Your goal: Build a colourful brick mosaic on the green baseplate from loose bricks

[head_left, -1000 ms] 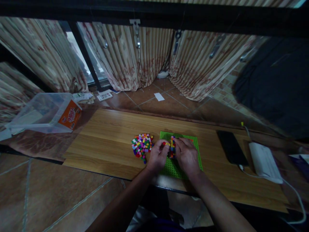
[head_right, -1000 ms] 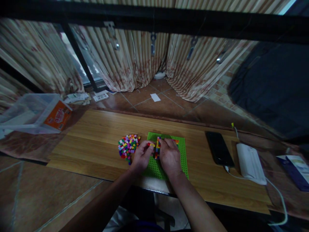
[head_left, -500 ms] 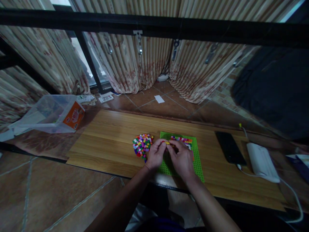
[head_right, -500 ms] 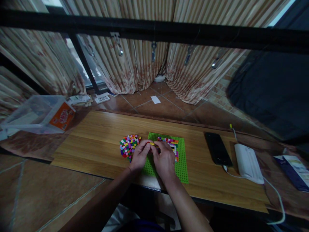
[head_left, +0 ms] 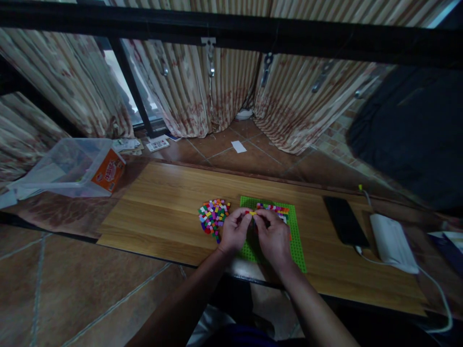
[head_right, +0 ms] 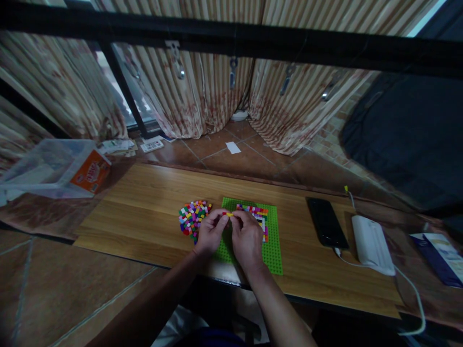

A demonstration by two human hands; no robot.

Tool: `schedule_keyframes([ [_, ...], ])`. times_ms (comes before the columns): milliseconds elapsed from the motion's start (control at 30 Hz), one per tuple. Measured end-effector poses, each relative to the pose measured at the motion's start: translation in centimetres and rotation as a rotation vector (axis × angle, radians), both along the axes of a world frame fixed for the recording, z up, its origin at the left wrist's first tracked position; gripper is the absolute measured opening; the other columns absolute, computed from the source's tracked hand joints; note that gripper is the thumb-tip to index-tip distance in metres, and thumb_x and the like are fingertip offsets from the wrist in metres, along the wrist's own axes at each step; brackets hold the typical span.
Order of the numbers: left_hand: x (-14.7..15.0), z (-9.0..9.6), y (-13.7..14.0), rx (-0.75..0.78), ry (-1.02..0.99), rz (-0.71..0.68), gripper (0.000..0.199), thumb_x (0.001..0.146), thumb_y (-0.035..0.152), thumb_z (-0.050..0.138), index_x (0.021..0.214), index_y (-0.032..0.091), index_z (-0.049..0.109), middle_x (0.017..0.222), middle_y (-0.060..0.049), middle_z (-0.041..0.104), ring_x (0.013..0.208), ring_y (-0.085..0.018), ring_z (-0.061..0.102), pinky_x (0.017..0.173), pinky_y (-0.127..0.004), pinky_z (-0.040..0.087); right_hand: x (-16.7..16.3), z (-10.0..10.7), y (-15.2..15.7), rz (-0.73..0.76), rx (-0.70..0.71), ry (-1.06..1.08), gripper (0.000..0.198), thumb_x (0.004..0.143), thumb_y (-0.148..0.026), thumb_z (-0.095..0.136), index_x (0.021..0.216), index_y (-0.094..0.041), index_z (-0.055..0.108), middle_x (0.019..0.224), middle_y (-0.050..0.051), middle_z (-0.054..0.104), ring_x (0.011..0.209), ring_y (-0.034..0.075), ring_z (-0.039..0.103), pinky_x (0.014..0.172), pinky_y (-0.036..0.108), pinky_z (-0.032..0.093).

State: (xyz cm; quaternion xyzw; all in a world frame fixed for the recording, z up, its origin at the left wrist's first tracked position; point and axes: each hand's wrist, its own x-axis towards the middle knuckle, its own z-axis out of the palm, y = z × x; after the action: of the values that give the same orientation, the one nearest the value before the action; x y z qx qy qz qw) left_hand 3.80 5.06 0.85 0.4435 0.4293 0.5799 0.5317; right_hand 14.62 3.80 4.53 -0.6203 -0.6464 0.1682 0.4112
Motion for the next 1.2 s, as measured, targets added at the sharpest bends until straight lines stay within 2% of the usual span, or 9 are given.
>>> schedule_keyframes([
  [167,0.2,-0.1,-0.1,-0.019,0.014,0.046,0.022,0.079,0.038,0.064,0.086,0.016,0.064,0.070,0.001,0.058,0.062,-0.011,0.051,0.060,-0.022,0.043,-0.2,0.0,-0.1,-0.034,0.063,-0.095,0.023,0.090,-0.029,0.045,0.089,-0.019,0.066,0.088,0.009,0.069,0.082,0.021,0.063,0.077,0.035,0.047],
  [367,0.3,0.3,-0.1,-0.052,0.017,0.011,0.021,0.081,0.037,0.061,0.086,0.017,0.062,0.066,0.003,0.055,0.059,-0.010,0.052,0.057,-0.021,0.043,2.8,0.3,0.7,-0.104,0.075,-0.231,0.028,0.091,-0.030,0.043,0.092,-0.016,0.067,0.089,0.011,0.069,0.081,0.023,0.063,0.076,0.035,0.048],
  [500,0.4,0.3,-0.1,-0.060,0.028,-0.001,0.020,0.081,0.036,0.061,0.086,0.017,0.062,0.068,0.003,0.057,0.059,-0.010,0.053,0.057,-0.021,0.044,4.2,0.2,1.5,-0.056,0.046,-0.360,0.030,0.091,-0.026,0.040,0.090,-0.016,0.068,0.086,0.010,0.069,0.078,0.022,0.062,0.074,0.034,0.047],
  [767,0.4,0.2,0.0,-0.068,0.046,-0.012,0.019,0.081,0.035,0.060,0.086,0.017,0.062,0.067,0.003,0.056,0.059,-0.010,0.053,0.056,-0.020,0.044,3.5,-0.1,2.5,0.011,0.041,-0.477,0.029,0.090,-0.023,0.041,0.088,-0.018,0.069,0.083,0.008,0.068,0.076,0.020,0.060,0.072,0.032,0.044],
  [967,0.3,0.2,0.0,-0.065,0.045,-0.020,0.018,0.081,0.034,0.060,0.086,0.017,0.062,0.067,0.003,0.057,0.059,-0.010,0.054,0.057,-0.021,0.043,3.3,-0.2,2.9,-0.015,0.039,-0.409,0.026,0.089,-0.025,0.044,0.090,-0.020,0.069,0.086,0.008,0.070,0.078,0.020,0.062,0.073,0.032,0.045],
  [1200,0.3,-0.3,0.0,-0.055,0.050,-0.037,0.018,0.083,0.033,0.058,0.089,0.017,0.062,0.070,0.003,0.057,0.061,-0.010,0.054,0.058,-0.021,0.043,3.5,-0.6,2.1,-0.065,0.026,-0.186,0.026,0.088,-0.030,0.047,0.095,-0.017,0.069,0.093,0.010,0.072,0.083,0.023,0.066,0.079,0.037,0.051],
])
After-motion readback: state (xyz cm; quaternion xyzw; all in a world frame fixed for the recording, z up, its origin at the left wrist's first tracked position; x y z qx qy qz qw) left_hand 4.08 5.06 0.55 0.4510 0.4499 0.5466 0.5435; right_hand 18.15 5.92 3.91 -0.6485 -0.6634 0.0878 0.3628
